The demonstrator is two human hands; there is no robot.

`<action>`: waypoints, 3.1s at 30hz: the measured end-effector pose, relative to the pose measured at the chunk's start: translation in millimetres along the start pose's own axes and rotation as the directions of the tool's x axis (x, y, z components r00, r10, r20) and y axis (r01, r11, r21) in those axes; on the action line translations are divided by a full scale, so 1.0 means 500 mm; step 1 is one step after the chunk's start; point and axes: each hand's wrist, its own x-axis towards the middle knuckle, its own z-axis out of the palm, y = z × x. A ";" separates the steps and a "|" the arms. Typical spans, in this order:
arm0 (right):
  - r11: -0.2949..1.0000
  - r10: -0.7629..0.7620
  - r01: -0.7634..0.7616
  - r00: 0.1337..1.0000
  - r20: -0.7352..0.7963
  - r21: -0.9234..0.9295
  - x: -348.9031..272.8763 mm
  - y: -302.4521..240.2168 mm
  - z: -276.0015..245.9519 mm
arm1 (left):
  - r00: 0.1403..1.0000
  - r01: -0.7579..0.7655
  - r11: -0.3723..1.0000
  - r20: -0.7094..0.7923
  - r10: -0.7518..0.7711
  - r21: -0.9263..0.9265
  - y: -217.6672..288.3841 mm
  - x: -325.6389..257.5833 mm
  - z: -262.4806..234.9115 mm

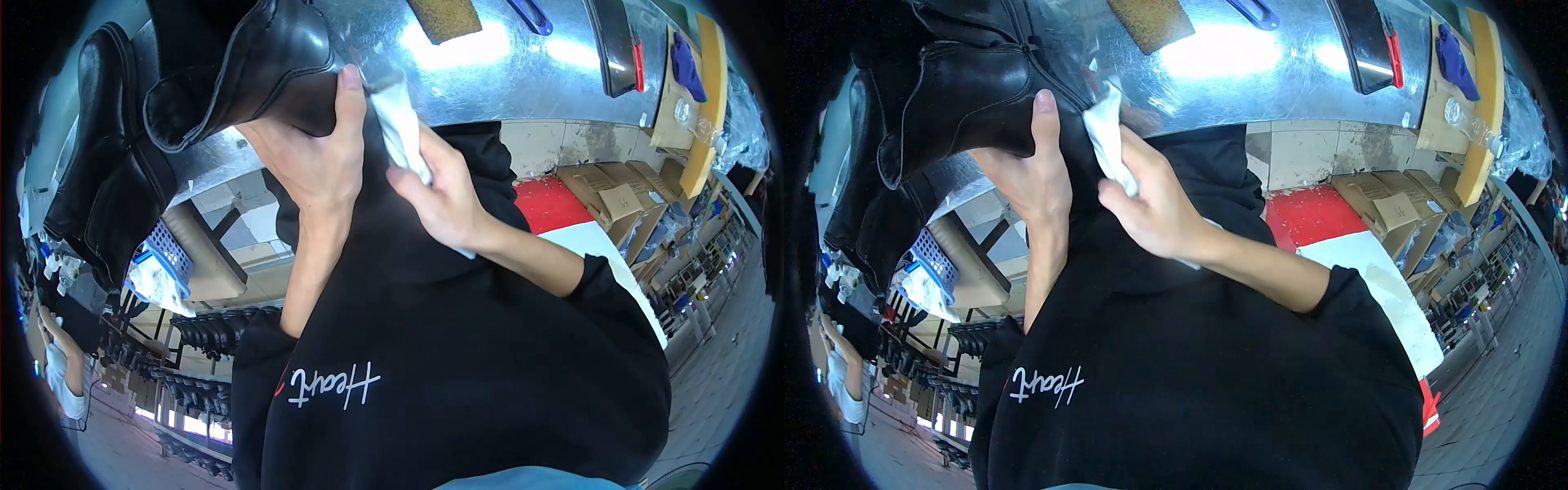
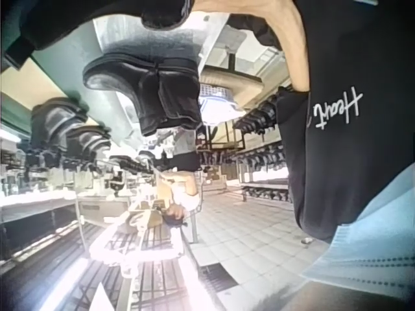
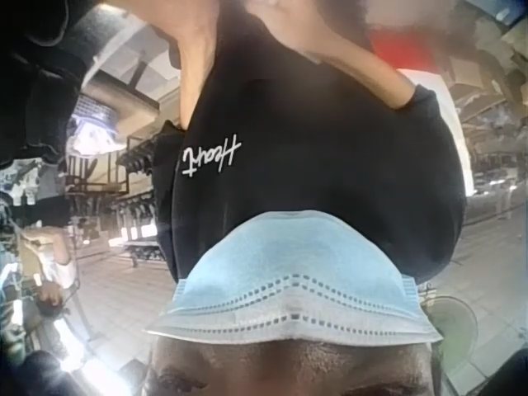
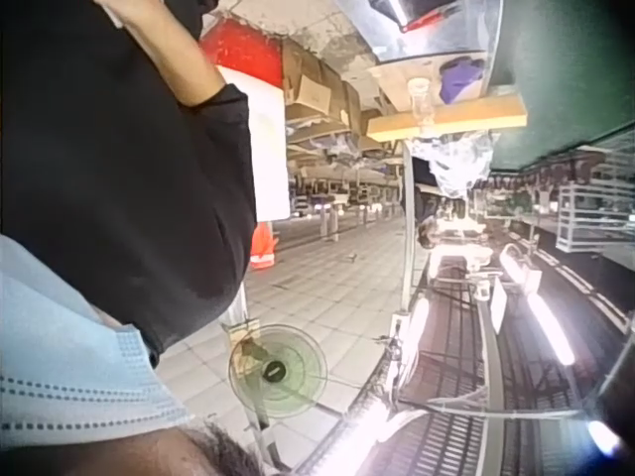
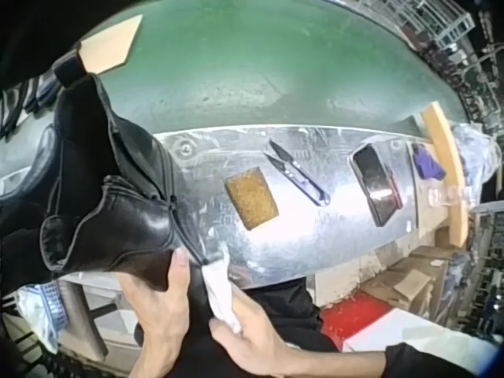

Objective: Trimming loose threads and cleaning leather boots on a manufacturing line.

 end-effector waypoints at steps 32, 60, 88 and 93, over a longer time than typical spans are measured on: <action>0.903 -0.241 0.162 0.958 -0.156 -0.399 0.051 0.036 -0.036 | 0.990 0.136 0.983 0.063 -0.129 -0.120 0.026 -0.001 0.009; 0.888 0.358 -0.368 0.930 0.088 0.276 0.021 -0.022 -0.018 | 0.992 0.125 0.961 0.015 -0.125 -0.247 0.030 -0.002 0.016; 0.708 0.441 -0.459 0.881 0.173 0.537 -0.005 -0.008 -0.082 | 0.998 -0.012 0.963 -0.067 -0.006 -0.267 0.011 -0.008 -0.008; 0.470 0.400 -0.519 0.846 0.352 0.714 -0.024 -0.016 -0.109 | 0.689 -0.725 0.678 0.110 0.717 0.119 0.022 -0.029 -0.107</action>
